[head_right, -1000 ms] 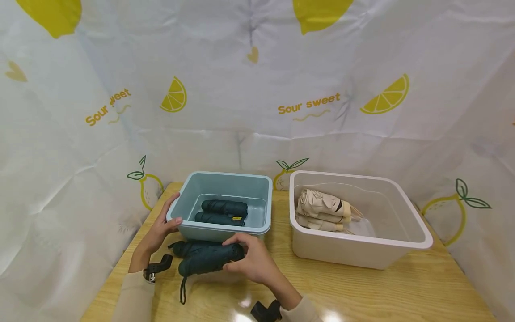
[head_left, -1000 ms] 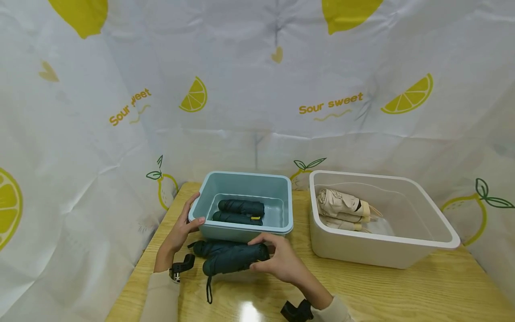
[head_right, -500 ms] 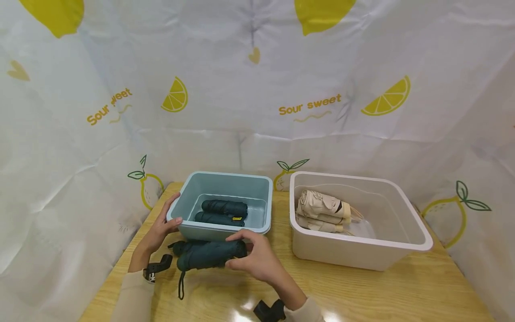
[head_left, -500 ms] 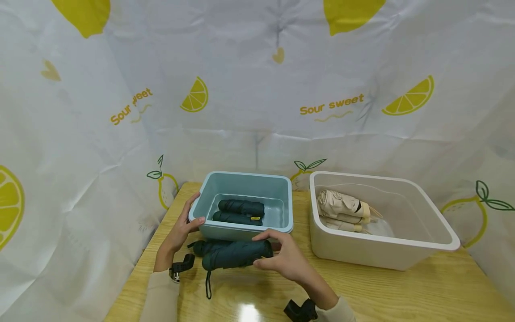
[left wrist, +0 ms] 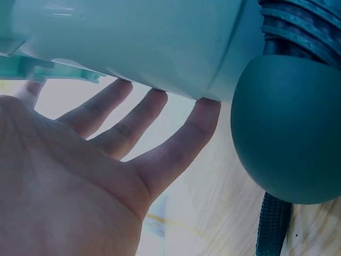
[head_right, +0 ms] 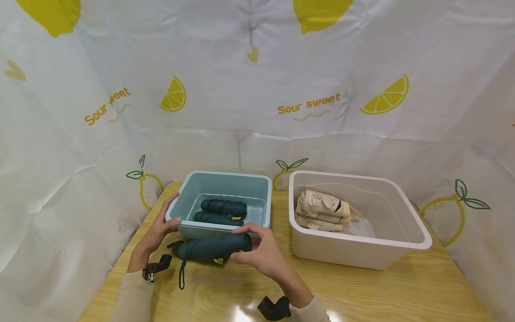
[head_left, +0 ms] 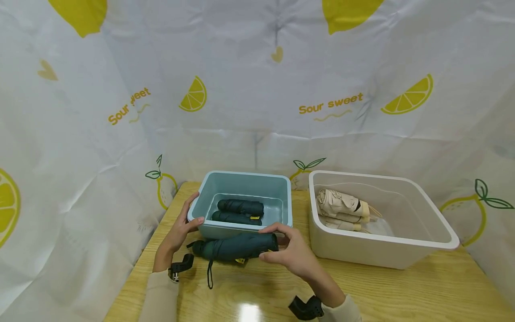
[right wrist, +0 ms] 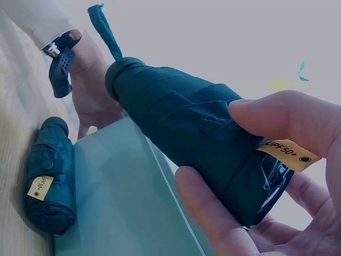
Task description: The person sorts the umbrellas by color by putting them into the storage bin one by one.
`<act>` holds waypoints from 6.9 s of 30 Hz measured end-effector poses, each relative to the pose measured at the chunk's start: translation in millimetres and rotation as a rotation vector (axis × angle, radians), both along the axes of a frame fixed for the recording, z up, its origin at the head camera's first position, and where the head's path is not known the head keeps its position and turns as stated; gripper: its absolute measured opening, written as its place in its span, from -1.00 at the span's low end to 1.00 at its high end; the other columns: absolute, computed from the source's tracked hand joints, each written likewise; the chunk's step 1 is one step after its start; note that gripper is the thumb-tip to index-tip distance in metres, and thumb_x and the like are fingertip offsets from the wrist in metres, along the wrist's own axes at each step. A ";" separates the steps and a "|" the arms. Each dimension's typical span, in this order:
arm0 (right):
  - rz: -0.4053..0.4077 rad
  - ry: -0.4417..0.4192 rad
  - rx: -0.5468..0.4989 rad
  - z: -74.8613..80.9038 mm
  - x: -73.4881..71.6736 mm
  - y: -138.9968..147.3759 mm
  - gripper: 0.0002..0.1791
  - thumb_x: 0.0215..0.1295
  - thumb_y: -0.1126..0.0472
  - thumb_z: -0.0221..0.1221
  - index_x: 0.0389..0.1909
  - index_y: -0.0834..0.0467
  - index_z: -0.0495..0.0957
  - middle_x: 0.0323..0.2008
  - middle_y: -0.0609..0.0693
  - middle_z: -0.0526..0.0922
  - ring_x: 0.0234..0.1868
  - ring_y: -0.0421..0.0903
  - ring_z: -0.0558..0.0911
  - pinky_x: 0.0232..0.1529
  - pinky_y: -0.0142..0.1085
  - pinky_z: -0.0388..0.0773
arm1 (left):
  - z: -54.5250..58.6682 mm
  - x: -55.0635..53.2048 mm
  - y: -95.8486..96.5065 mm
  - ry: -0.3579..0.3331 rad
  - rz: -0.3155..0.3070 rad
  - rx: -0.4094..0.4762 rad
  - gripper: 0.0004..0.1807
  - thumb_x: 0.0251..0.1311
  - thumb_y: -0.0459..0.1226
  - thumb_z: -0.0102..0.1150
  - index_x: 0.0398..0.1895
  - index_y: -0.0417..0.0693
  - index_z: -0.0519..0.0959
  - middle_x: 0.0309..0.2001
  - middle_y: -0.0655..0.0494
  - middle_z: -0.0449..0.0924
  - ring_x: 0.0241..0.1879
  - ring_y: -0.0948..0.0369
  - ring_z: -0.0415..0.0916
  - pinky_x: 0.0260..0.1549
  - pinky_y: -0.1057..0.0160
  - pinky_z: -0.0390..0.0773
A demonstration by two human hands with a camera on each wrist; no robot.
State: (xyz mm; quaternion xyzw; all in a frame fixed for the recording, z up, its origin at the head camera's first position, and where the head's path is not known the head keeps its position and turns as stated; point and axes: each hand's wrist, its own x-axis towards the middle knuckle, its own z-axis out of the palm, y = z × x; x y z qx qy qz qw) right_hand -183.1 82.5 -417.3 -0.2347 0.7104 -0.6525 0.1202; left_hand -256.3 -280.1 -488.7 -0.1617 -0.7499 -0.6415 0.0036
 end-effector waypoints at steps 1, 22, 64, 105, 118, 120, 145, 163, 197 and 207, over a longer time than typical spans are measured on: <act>-0.006 -0.005 -0.004 0.7 -0.1 0.7 -0.48 0.12 0.34 0.43 0.15 0.19 0.60 0.16 0.27 0.54 -0.17 -0.03 0.77 -0.21 -0.16 0.70 | 0.3 0.0 0.1 0.000 0.001 0.000 -0.15 0.44 -0.28 0.01 0.67 0.26 -0.15 0.52 -0.32 -0.05 0.34 -0.37 0.20 0.03 -0.17 0.55; -0.196 -0.063 -0.094 6.4 -4.1 11.8 -0.41 0.07 0.41 0.44 0.19 0.23 0.58 0.17 0.20 0.54 -0.10 -0.08 0.76 -0.18 -0.19 0.70 | 1.7 -0.4 0.7 0.015 -0.012 -0.018 -0.14 0.45 -0.29 0.00 0.67 0.26 -0.16 0.56 -0.30 -0.10 0.35 -0.36 0.19 0.03 -0.16 0.54; -0.367 -0.094 -0.041 28.9 -40.6 -6.8 -0.43 0.15 0.33 0.45 0.21 0.04 0.60 0.28 0.10 0.47 -0.07 -0.05 0.73 -0.07 -0.20 0.62 | 0.4 1.7 -0.4 -0.008 0.021 -0.019 -0.15 0.45 -0.26 0.01 0.67 0.28 -0.16 0.55 -0.29 -0.09 0.36 -0.36 0.17 0.03 -0.13 0.54; -0.313 -0.283 -0.121 45.6 -127.2 -39.0 -0.46 0.14 0.50 0.37 0.18 0.17 0.59 0.14 0.19 0.54 -0.05 0.06 0.70 0.01 -0.14 0.70 | -5.1 1.4 -0.8 -0.010 0.000 -0.006 -0.15 0.46 -0.25 0.00 0.67 0.30 -0.16 0.57 -0.26 -0.13 0.38 -0.35 0.15 0.06 -0.18 0.52; -0.318 -0.369 -0.104 43.5 -146.7 -50.0 -0.42 0.15 0.53 0.34 0.22 0.19 0.55 0.14 0.21 0.55 -0.14 0.01 0.71 -0.07 -0.15 0.72 | -2.2 1.0 0.7 -0.004 -0.001 -0.004 -0.15 0.45 -0.24 0.02 0.67 0.31 -0.16 0.55 -0.26 -0.09 0.35 -0.35 0.18 0.05 -0.14 0.53; -0.325 -0.386 -0.105 42.3 -148.9 -52.2 -0.43 0.15 0.54 0.33 0.22 0.21 0.54 0.13 0.22 0.55 -0.16 0.01 0.71 -0.07 -0.14 0.72 | -2.5 1.1 0.9 -0.007 0.002 -0.005 -0.15 0.45 -0.23 0.02 0.67 0.32 -0.16 0.55 -0.27 -0.09 0.35 -0.35 0.18 0.05 -0.14 0.53; -0.356 -0.492 -0.011 27.3 -168.4 -61.3 -0.42 0.24 0.52 0.28 0.30 0.27 0.46 0.19 0.22 0.45 0.21 0.20 0.55 0.25 0.06 0.54 | 1.3 2.2 0.1 0.004 -0.023 0.016 -0.12 0.46 -0.27 0.03 0.68 0.21 -0.20 0.58 -0.31 -0.13 0.39 -0.40 0.17 0.05 -0.15 0.55; -0.218 -0.423 0.287 19.9 -175.1 -43.9 -0.43 0.39 0.37 0.21 0.41 0.27 0.37 0.45 0.26 0.30 0.48 0.24 0.30 0.29 0.15 0.48 | -0.8 3.8 0.4 -0.003 -0.013 -0.011 -0.13 0.47 -0.25 0.01 0.68 0.28 -0.20 0.59 -0.30 -0.14 0.38 -0.40 0.18 0.05 -0.12 0.54; 0.003 0.101 0.364 56.2 -107.1 -44.7 -0.64 0.49 0.18 0.19 0.23 0.14 0.52 0.23 0.15 0.56 0.23 0.11 0.57 0.23 -0.03 0.52 | -1.5 3.3 0.1 0.006 -0.011 -0.014 -0.14 0.46 -0.24 0.01 0.68 0.28 -0.19 0.57 -0.32 -0.12 0.38 -0.40 0.18 0.05 -0.19 0.53; 0.142 0.450 0.308 32.7 -52.5 -35.3 -0.77 0.46 0.20 0.22 0.07 0.10 0.59 0.01 0.04 0.68 -0.01 -0.08 0.68 0.06 -0.19 0.63 | -1.8 0.9 1.0 0.011 -0.022 0.000 -0.13 0.46 -0.28 0.00 0.68 0.25 -0.19 0.57 -0.31 -0.12 0.37 -0.39 0.18 0.04 -0.13 0.55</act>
